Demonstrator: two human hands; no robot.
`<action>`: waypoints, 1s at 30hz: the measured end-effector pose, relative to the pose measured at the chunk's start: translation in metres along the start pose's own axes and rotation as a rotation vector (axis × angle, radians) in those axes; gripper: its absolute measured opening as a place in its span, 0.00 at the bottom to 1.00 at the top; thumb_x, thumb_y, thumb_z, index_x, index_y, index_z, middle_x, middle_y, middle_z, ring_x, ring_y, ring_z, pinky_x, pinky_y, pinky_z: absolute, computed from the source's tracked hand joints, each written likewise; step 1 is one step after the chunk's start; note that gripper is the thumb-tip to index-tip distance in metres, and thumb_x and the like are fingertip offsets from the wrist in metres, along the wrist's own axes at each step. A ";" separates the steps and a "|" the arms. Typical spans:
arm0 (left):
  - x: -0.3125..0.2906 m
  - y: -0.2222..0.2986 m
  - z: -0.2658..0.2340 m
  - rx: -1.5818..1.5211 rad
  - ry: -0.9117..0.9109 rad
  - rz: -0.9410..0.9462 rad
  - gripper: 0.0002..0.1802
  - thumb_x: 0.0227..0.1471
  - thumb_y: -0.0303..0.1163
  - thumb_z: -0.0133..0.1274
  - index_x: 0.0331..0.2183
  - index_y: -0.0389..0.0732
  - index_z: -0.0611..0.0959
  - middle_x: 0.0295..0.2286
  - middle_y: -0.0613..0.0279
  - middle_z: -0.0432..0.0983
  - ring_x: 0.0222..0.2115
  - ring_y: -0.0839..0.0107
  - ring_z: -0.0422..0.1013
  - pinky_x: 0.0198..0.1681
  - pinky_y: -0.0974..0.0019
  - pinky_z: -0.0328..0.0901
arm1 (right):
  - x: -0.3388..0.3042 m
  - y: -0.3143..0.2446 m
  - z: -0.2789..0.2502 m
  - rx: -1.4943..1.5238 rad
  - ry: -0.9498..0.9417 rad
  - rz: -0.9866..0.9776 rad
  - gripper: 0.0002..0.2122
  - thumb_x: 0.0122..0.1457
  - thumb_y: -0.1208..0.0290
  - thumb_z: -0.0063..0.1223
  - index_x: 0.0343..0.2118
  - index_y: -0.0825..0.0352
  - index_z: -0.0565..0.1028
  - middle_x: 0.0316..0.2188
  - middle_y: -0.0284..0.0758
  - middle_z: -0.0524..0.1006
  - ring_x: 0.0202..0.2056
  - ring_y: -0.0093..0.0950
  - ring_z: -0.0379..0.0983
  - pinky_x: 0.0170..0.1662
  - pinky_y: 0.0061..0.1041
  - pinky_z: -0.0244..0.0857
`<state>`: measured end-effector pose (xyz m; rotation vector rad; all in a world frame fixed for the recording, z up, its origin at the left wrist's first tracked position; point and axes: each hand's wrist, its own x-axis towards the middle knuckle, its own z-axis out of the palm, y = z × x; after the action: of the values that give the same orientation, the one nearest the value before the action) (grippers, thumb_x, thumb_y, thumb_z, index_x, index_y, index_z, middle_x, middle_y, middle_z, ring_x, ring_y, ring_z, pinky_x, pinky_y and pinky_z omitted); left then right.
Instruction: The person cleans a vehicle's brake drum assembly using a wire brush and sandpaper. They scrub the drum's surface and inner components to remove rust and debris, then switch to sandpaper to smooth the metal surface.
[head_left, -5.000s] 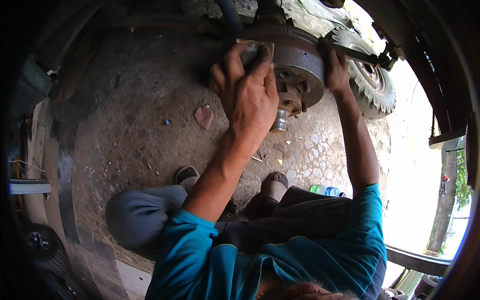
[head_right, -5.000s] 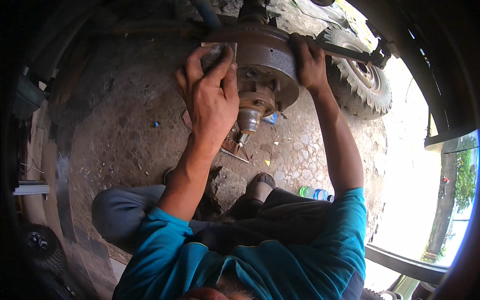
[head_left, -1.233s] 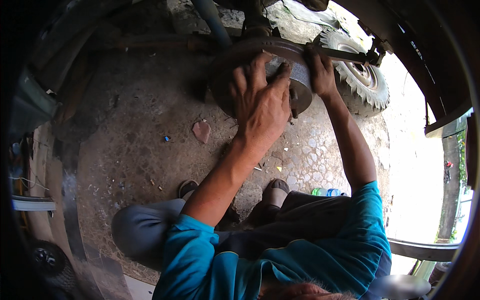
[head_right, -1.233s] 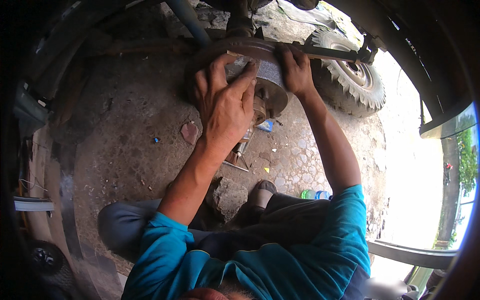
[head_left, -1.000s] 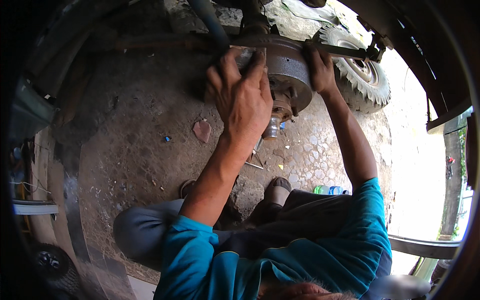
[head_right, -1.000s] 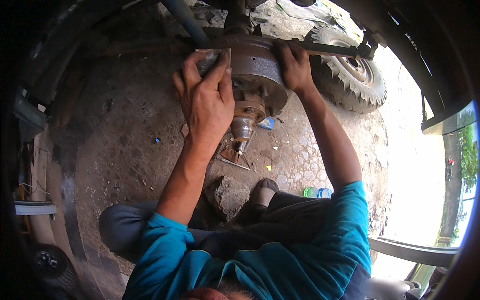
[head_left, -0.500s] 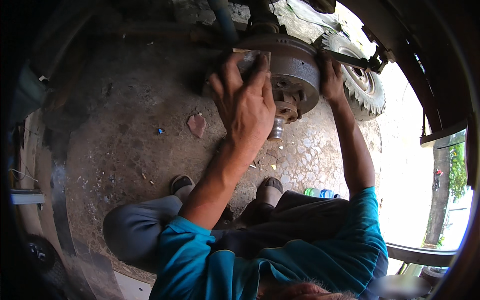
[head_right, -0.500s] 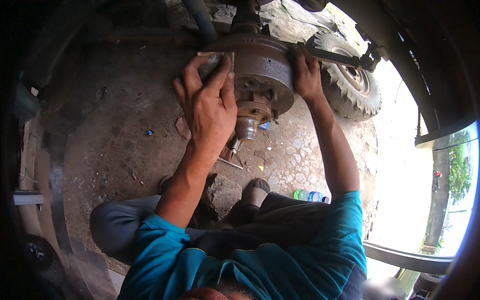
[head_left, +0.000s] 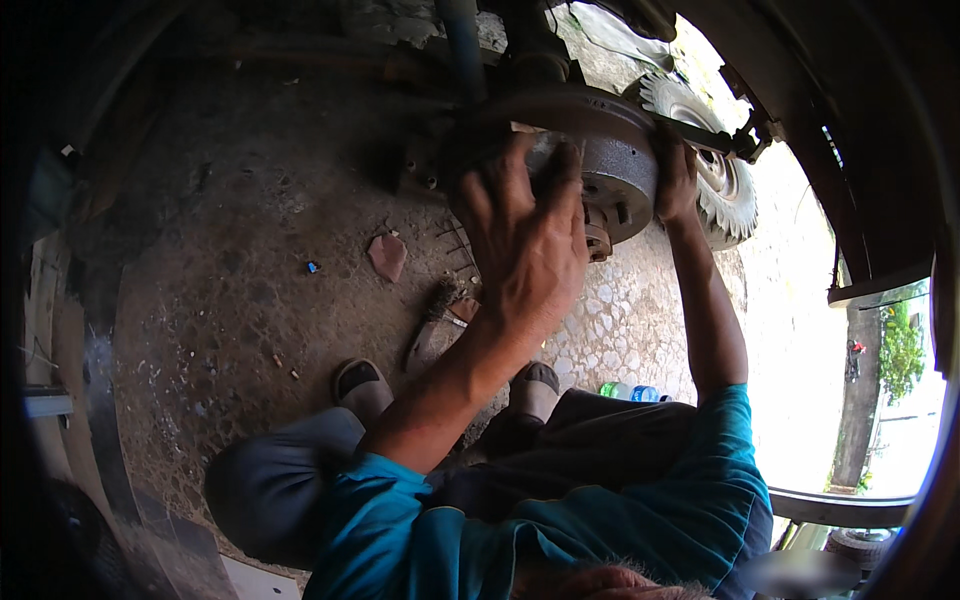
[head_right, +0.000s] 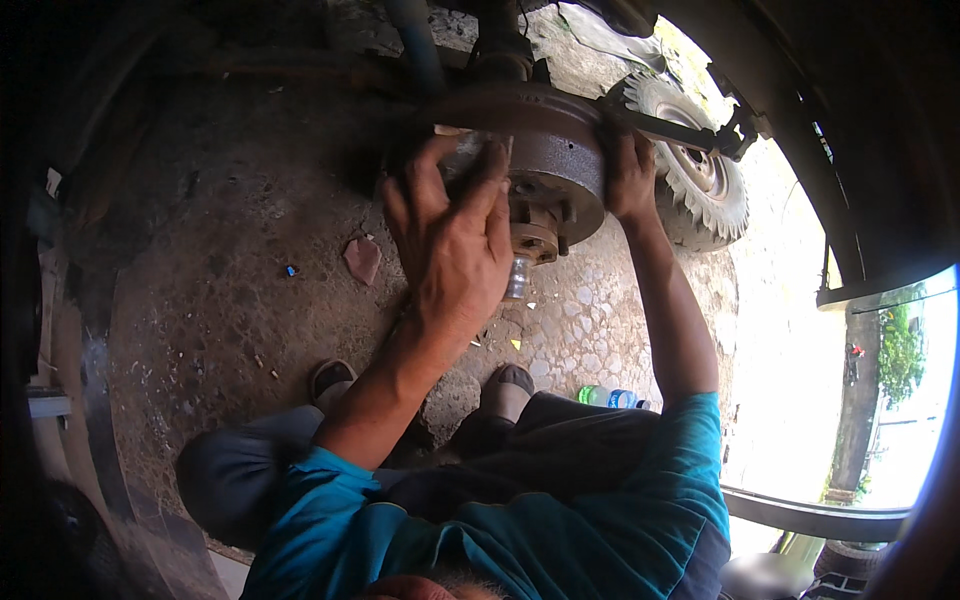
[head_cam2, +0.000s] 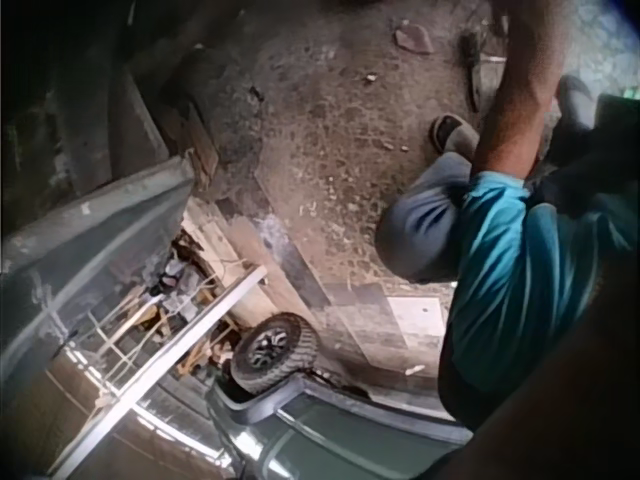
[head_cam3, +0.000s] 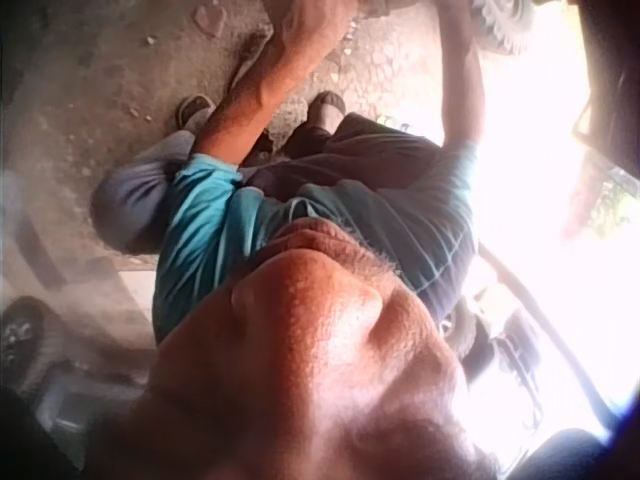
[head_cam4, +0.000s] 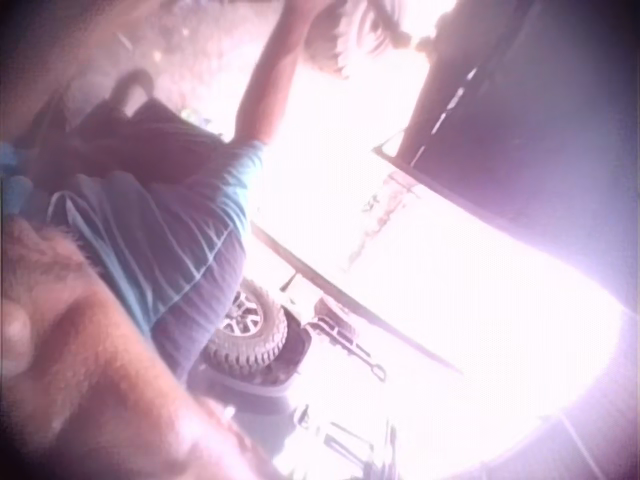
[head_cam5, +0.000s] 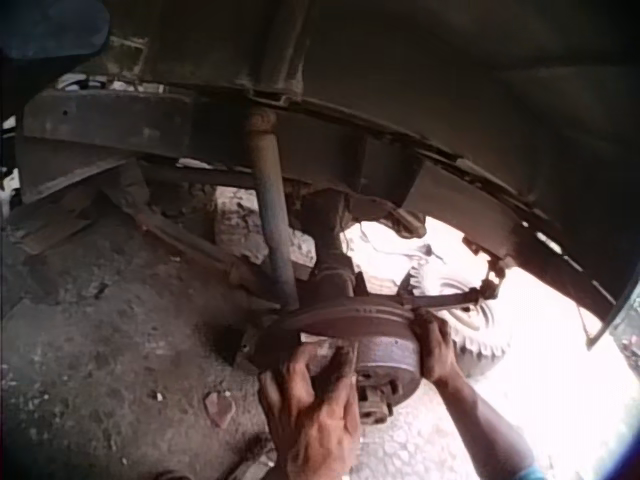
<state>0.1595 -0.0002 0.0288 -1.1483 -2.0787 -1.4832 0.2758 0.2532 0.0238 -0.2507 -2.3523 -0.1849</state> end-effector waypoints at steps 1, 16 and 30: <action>-0.008 0.010 0.002 -0.038 -0.063 0.039 0.18 0.48 0.28 0.61 0.44 0.46 0.85 0.50 0.54 0.64 0.48 0.48 0.59 0.52 0.47 0.58 | 0.002 -0.002 -0.001 -0.012 -0.004 -0.053 0.19 0.61 0.79 0.38 0.55 0.73 0.70 0.53 0.52 0.72 0.53 0.50 0.69 0.60 0.40 0.59; 0.034 -0.070 -0.031 -0.339 -0.224 0.035 0.11 0.53 0.26 0.60 0.40 0.44 0.88 0.51 0.56 0.67 0.50 0.66 0.69 0.52 0.62 0.67 | 0.006 -0.006 0.004 0.290 0.063 0.157 0.12 0.62 0.75 0.45 0.46 0.73 0.73 0.38 0.52 0.78 0.39 0.47 0.77 0.45 0.35 0.70; 0.104 -0.073 -0.023 -0.508 -0.565 -0.135 0.25 0.50 0.18 0.61 0.51 0.34 0.73 0.43 0.57 0.75 0.44 0.74 0.73 0.46 0.71 0.69 | 0.018 -0.028 -0.014 0.651 -0.016 0.517 0.18 0.67 0.59 0.41 0.44 0.70 0.77 0.35 0.48 0.79 0.39 0.41 0.78 0.45 0.34 0.68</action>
<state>0.0358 0.0124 0.0621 -1.8221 -2.2137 -2.0090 0.2659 0.2255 0.0447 -0.5155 -2.1446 0.8141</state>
